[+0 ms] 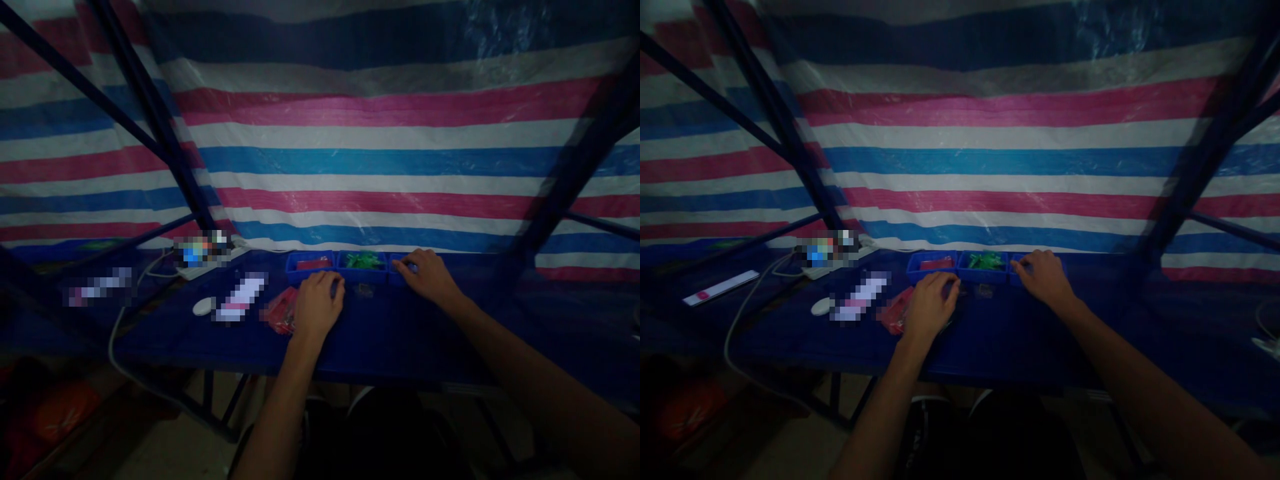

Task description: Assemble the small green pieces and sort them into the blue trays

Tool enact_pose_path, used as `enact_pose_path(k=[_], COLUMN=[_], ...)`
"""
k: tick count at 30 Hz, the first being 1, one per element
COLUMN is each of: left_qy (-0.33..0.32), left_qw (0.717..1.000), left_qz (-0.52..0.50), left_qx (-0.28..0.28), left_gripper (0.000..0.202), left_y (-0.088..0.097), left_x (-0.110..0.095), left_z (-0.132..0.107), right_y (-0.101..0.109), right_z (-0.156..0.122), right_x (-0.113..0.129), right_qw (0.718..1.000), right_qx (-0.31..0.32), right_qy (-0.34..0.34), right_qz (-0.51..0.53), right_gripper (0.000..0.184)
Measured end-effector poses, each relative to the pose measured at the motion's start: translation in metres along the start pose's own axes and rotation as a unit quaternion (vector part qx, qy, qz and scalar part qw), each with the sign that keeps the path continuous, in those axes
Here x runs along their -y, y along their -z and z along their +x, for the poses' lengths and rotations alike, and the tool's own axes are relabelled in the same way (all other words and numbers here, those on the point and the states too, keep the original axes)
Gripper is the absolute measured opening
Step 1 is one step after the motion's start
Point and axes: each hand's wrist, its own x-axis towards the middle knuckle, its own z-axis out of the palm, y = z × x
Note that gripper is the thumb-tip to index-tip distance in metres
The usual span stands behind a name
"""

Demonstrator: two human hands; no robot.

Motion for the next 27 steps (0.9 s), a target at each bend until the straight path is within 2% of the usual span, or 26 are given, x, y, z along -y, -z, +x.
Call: enact_pose_path(k=[3,5,7,10,15,20,27], left_qy=[0.059,0.106,0.123,0.094,0.071,0.061,0.046], left_qw=[0.996,0.988,0.982,0.980,0.986,0.990,0.994], left_qz=[0.068,0.111,0.127,0.137,0.116,0.091,0.028], left_qx=[-0.019,0.004,0.058,0.109,0.096,0.090,0.092], left_gripper=[0.029,0.043,0.057,0.065,0.061,0.057,0.049], left_y=[0.021,0.030,0.032,0.026,0.005,-0.012,-0.021], left_x=[0.016,0.026,0.033,0.037,0.024,0.006,0.001], left_z=[-0.014,-0.024,-0.033,-0.043,-0.046,-0.042,-0.034], right_y=[-0.001,0.000,0.002,0.006,0.006,0.006,0.008], right_z=[-0.001,-0.001,-0.002,-0.002,-0.003,-0.005,-0.009], right_x=[0.005,0.009,0.014,0.021,0.025,0.031,0.041], right_qw=[0.998,0.995,0.992,0.989,0.985,0.984,0.980], right_qx=[-0.004,-0.006,-0.011,-0.007,0.017,0.009,0.007], right_qy=[0.025,0.035,0.041,0.042,0.032,0.035,0.079], right_qz=[0.058,0.096,0.122,0.142,0.168,0.175,0.183], right_gripper=[0.043,0.039,0.036,0.034,0.032,0.029,0.022])
